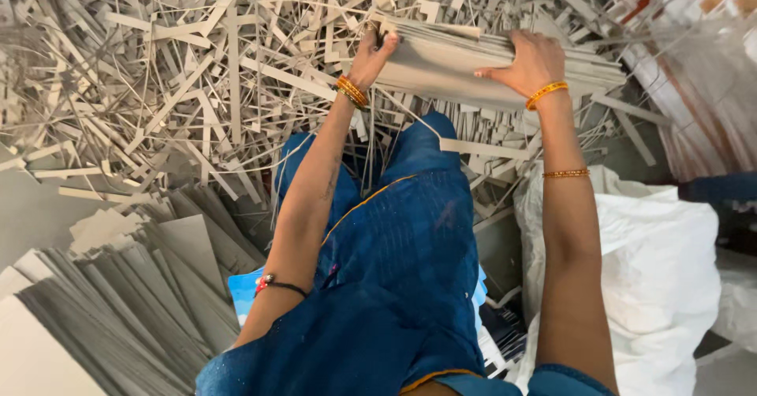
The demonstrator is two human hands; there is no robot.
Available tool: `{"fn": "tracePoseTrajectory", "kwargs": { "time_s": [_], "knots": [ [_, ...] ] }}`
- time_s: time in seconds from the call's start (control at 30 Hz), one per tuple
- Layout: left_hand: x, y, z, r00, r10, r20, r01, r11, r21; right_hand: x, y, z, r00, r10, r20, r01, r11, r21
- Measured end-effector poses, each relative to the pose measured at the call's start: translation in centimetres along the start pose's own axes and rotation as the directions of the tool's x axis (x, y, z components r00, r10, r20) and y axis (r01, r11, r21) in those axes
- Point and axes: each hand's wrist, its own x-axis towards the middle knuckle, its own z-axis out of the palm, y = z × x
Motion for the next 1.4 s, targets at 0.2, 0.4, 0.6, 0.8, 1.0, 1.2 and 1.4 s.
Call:
{"fn": "tracePoseTrajectory", "kwargs": {
  "time_s": [0.2, 0.4, 0.6, 0.8, 1.0, 1.2, 1.4],
  "knots": [
    [-0.6, 1.5, 0.5, 0.97, 0.101, -0.221, -0.052, 0.975, 0.216, 0.3, 0.4, 0.4, 0.975, -0.171, -0.138, 0.174, 0.985, 0.005],
    [-0.8, 3.2, 1.2, 0.772, 0.586, -0.245, -0.458, 0.781, 0.424, 0.4, 0.9, 1.4, 0.934, -0.227, -0.276, 0.208, 0.973, -0.097],
    [3.6, 2.2, -1.3, 0.861, 0.507, -0.035, -0.403, 0.722, 0.562, -1.1, 1.8, 3.2, 0.975, -0.146, -0.169, 0.141, 0.989, -0.039],
    [1.0, -0.2, -8.2, 0.903, -0.425, 0.064, 0.124, 0.401, 0.908, -1.9, 1.7, 4.3, 0.926, -0.202, -0.318, 0.23, 0.972, 0.051],
    [-5.9, 1.0, -7.1, 0.994, 0.042, 0.097, -0.098, 0.717, 0.69, -0.8, 2.1, 4.5, 0.931, -0.227, -0.285, 0.22, 0.974, -0.058],
    [-3.7, 2.4, -2.4, 0.905, 0.423, -0.039, -0.334, 0.765, 0.551, -1.3, 1.3, 4.1, 0.953, -0.173, -0.248, 0.172, 0.985, -0.024],
    [-4.7, 0.8, -3.8, 0.762, 0.642, 0.084, -0.56, 0.588, 0.583, -4.3, -0.1, 4.3, 0.887, -0.264, -0.38, 0.308, 0.949, 0.06]
  ]
}}
